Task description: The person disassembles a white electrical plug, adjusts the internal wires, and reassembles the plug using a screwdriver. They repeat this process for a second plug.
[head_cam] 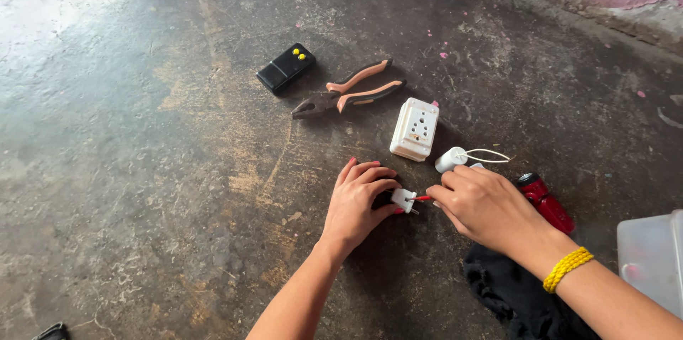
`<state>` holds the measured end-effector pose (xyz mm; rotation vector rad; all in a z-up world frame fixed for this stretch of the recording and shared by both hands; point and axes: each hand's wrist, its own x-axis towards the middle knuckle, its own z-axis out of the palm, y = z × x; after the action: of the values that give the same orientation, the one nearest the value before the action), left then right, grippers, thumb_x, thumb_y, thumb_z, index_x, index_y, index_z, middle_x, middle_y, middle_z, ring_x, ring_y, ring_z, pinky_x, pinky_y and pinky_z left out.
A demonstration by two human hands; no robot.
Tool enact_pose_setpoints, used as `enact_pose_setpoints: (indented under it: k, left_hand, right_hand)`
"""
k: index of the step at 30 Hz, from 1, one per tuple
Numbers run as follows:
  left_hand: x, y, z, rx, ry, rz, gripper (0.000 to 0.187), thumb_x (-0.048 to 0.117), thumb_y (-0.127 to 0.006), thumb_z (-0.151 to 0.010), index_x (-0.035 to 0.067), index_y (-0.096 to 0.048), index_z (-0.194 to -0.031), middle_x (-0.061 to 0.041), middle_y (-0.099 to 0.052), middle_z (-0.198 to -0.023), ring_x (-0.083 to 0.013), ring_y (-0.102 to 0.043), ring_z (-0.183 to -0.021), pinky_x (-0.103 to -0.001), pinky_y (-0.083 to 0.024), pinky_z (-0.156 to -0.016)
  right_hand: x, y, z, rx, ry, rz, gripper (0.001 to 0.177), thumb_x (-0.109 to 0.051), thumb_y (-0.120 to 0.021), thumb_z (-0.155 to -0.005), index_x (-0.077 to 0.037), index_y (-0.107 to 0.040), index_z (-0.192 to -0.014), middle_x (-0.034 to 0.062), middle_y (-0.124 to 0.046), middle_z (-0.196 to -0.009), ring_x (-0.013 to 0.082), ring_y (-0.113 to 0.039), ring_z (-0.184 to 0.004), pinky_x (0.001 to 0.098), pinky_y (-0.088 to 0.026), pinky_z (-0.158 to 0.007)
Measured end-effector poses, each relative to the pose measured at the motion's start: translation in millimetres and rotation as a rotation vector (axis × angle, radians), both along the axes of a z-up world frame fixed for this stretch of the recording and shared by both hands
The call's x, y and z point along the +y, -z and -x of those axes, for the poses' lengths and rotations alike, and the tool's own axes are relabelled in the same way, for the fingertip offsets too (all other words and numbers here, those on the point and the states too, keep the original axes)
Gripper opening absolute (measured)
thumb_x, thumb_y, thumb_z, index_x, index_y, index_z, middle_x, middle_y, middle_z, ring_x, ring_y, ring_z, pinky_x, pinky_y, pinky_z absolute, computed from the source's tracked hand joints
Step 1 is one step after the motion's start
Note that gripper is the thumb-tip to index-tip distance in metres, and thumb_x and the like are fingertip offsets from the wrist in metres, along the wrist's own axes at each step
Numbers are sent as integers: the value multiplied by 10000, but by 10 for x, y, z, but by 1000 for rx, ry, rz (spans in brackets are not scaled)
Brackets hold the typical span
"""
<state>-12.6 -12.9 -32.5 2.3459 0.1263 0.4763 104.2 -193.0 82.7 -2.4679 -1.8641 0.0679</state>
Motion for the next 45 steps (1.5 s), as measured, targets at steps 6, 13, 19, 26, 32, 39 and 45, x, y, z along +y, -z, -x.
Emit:
enact_pose_setpoints:
  k: [6, 13, 19, 26, 32, 39, 45]
  left_hand:
    - [-16, -8, -11, 14, -5, -32, 413, 272, -871, -684, 162, -766, -1068, 14, -682, -1275, -244, -521, -1327, -526, -248, -1224]
    - [-21, -9, -24, 16, -11, -27, 398, 272, -866, -686, 169, -763, -1056, 21, -683, -1252, -245, -530, -1318, -517, -266, -1226]
    - [-15, -23, -5, -20, -11, -32, 414, 270, -864, -686, 171, -758, -1074, 11, -673, -1258, -251, -527, -1316, -524, -265, -1217]
    - [-15, -44, -33, 2, -10, -45, 415, 247, -850, -683, 179, -761, -1083, -14, -664, -1218, -265, -525, -1281, -520, -253, -1214]
    - [-80, -41, -25, 11, -34, -44, 371, 199, -821, -706, 151, -758, -1068, 3, -679, -1188, -260, -519, -1317, -527, -234, -1228]
    - [-114, -31, 6, 28, -40, -19, 369, 225, -825, -733, 140, -748, -1084, 8, -685, -1175, -252, -512, -1321, -542, -211, -1248]
    - [-33, -72, -38, 70, 13, -56, 429, 201, -824, -701, 182, -755, -1124, 16, -644, -1230, -273, -481, -1341, -582, -174, -1235]
  right_hand:
    - [92, -54, -15, -94, -123, 194, 134, -47, -683, -767, -99, -686, -890, 56, -643, -803, 234, -664, -848, 385, -535, -780]
    - [255, -103, -71, -190, -227, 284, 104, -80, -682, -771, -108, -690, -871, 62, -653, -869, 235, -672, -872, 395, -545, -778]
    - [257, -84, -144, -207, -276, 288, 37, -133, -670, -814, -120, -689, -843, 47, -651, -819, 215, -680, -813, 368, -547, -707]
    - [436, 98, -112, -472, -655, 428, 116, -150, -654, -831, -109, -673, -724, 36, -664, -704, 190, -685, -682, 331, -548, -564]
    - [500, 181, 86, -215, -210, 354, 29, -120, -713, -749, -95, -728, -755, 100, -733, -747, 245, -750, -721, 369, -591, -582]
    - [549, 164, 354, -134, 253, 321, 71, -140, -747, -742, -98, -746, -799, 126, -753, -793, 269, -762, -741, 390, -611, -633]
    - [579, 59, 338, -117, 446, 354, 69, -190, -719, -837, -146, -772, -833, 106, -762, -840, 272, -758, -802, 400, -602, -695]
